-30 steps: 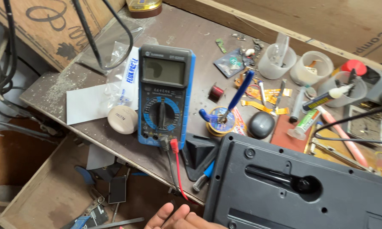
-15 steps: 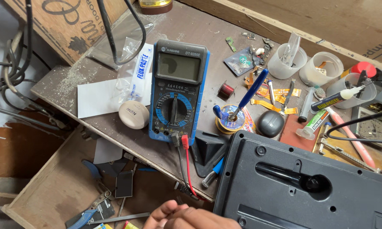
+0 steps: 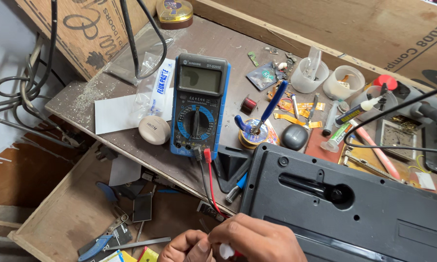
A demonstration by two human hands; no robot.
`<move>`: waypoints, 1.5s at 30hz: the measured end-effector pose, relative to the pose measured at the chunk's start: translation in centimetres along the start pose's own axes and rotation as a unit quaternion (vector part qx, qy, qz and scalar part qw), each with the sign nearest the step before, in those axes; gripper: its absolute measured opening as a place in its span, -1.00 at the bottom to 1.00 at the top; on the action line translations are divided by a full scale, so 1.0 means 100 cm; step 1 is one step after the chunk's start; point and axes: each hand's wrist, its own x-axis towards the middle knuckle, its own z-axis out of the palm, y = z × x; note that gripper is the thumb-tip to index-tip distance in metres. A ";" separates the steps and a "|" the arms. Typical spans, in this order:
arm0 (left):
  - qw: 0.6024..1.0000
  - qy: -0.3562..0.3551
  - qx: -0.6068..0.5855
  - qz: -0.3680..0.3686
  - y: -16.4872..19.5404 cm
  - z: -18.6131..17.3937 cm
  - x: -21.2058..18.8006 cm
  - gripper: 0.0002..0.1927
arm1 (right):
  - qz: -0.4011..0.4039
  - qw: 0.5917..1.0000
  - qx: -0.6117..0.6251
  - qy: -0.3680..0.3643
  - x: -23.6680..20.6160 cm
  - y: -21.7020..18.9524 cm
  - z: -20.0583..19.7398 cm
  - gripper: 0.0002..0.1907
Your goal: The person uses a multimeter to test electrical continuity on a black plastic housing. They hold the multimeter probes and touch them to various points on the housing while observing the multimeter display.
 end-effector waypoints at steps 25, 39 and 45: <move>0.929 0.042 0.155 0.332 0.115 0.111 -0.018 -0.87 | 0.071 0.994 0.030 0.082 -0.014 0.009 -0.037 -0.74; 0.898 0.102 0.304 0.302 0.163 0.149 0.020 -0.85 | 0.025 0.949 0.176 0.261 0.001 -0.024 -0.075 -0.31; 0.904 0.113 0.306 0.276 0.163 0.148 0.019 -0.87 | -0.045 0.945 0.154 0.284 0.005 -0.005 -0.062 -0.60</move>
